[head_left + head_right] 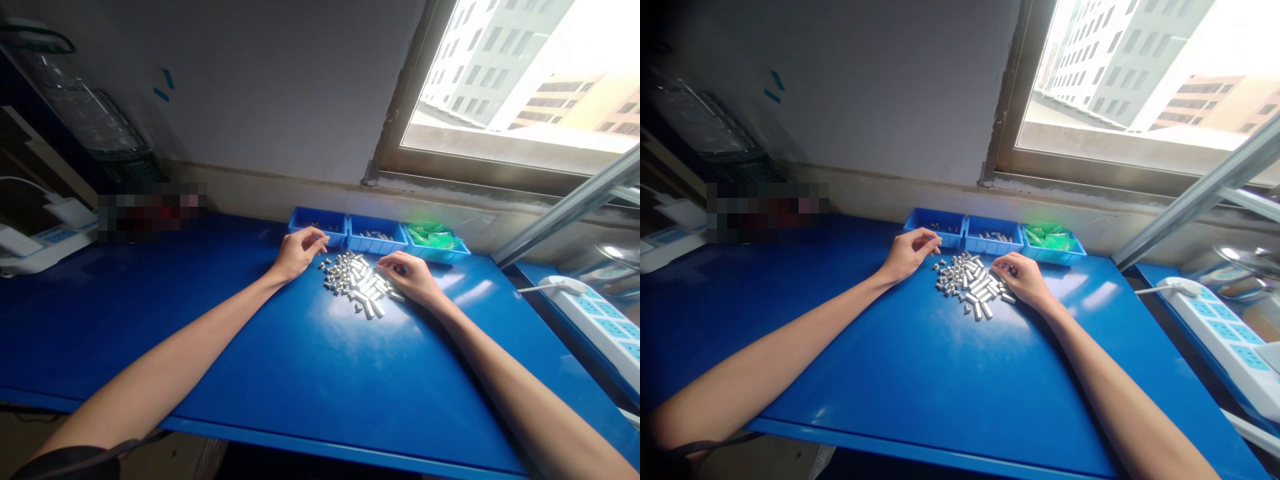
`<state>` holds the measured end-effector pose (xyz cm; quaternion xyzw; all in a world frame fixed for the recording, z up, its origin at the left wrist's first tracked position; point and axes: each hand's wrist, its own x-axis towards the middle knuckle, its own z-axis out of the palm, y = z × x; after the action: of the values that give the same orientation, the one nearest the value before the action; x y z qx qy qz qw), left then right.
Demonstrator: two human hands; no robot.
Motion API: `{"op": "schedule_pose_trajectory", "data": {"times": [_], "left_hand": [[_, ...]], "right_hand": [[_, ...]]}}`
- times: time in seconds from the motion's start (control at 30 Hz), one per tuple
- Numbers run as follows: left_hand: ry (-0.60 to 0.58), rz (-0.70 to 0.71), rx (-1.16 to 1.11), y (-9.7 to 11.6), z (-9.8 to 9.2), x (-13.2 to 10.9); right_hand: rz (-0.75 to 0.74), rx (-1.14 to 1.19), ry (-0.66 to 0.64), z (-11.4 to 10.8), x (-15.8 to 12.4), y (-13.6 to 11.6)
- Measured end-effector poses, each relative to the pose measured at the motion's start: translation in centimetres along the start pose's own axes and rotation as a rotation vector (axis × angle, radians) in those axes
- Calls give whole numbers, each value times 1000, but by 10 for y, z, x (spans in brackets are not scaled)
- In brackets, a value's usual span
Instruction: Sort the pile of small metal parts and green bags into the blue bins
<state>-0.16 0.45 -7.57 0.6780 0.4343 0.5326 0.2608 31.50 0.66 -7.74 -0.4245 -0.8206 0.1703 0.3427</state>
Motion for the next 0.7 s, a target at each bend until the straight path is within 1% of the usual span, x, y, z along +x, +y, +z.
{"op": "schedule_pose_trajectory", "data": {"times": [0.1,0.17,0.3,0.37,0.43,0.47,0.57,0.63,0.7], "left_hand": [[101,-45,-161,-3,0,5],[125,-72,-240,-4,-1,7],[91,-86,-289,-5,-2,8],[61,-46,-227,-3,-4,5],[7,43,-63,0,-6,1],[-41,101,40,1,-7,-1],[-235,256,277,4,-11,-6],[-330,285,341,5,-13,-8],[-360,265,370,3,-13,-8]], "right_hand": [[7,12,27,0,0,-1],[26,27,53,0,0,-1],[78,101,96,-1,0,3],[104,128,114,-2,1,6],[124,152,129,-2,2,9],[125,161,136,-3,2,10],[111,150,149,-2,4,12],[114,133,150,-1,5,12],[138,149,140,0,6,11]]}}
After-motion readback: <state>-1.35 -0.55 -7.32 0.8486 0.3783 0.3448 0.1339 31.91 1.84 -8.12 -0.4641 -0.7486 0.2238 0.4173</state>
